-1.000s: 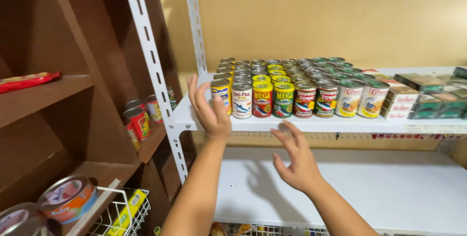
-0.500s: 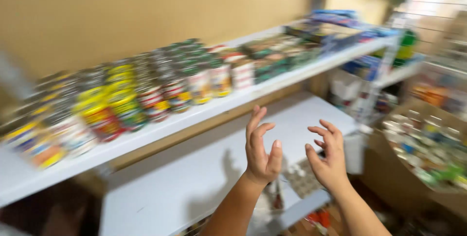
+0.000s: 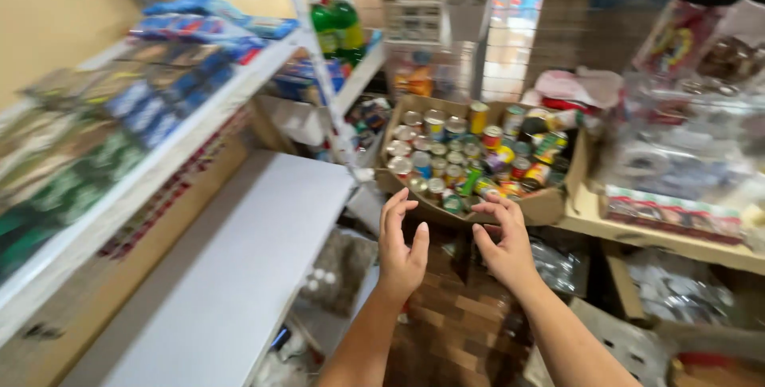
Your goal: The recorder is taking canned goods out of a cardboard box on the floor and organizing them onto metal shelves in a grocery store aisle.
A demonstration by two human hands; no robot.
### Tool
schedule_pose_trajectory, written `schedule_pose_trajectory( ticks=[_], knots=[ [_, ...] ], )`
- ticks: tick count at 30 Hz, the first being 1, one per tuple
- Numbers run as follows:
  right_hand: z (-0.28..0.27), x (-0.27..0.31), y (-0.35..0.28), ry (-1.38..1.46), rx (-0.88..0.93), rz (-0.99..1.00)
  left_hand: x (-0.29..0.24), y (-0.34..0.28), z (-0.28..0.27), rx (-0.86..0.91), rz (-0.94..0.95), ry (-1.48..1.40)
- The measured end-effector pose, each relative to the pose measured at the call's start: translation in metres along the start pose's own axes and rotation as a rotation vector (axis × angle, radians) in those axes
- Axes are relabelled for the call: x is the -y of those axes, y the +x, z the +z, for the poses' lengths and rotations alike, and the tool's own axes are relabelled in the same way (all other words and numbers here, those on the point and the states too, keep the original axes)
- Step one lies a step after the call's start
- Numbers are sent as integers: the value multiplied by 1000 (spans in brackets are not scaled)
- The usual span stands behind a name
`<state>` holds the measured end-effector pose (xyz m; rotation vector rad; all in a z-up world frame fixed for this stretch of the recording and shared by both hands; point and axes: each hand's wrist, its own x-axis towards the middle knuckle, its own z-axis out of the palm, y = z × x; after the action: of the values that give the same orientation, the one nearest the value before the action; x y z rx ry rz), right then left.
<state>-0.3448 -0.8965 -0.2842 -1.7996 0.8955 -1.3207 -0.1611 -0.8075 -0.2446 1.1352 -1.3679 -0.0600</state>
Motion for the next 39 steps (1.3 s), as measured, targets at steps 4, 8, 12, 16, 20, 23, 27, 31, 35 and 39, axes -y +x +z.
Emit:
schedule_pose_trajectory(
  ticks=[4, 8, 12, 16, 20, 23, 27, 31, 35, 39],
  knots=[
    [-44, -49, 13, -111, -30, 80, 52, 1, 72, 84, -113, -180],
    [-70, -96, 31, -155, -68, 191, 88, 10, 124, 138, -250, -230],
    [-75, -140, 55, -186, -88, 274, 132, 24, 162, 268, -316, -248],
    [-69, -175, 73, -223, -69, 352, 199, 30, 194, 341, -386, -315],
    [-58, -220, 111, -221, -84, 378, 265, 62, 219, 443, -445, -254],
    [-33, -249, 144, -204, -95, 408, 311, 91, 231, 452, -393, -269],
    [4, -283, 188, -244, -109, 361, 359, 133, 244, 483, -408, -290],
    [31, -314, 221, -365, -98, 191, 396, 174, 259, 554, -310, -182],
    [45, -325, 220, -385, -93, 280, 436, 212, 290, 583, -241, -127],
    [45, -320, 222, -416, -72, 356, 469, 243, 328, 631, -148, 17]
  ],
)
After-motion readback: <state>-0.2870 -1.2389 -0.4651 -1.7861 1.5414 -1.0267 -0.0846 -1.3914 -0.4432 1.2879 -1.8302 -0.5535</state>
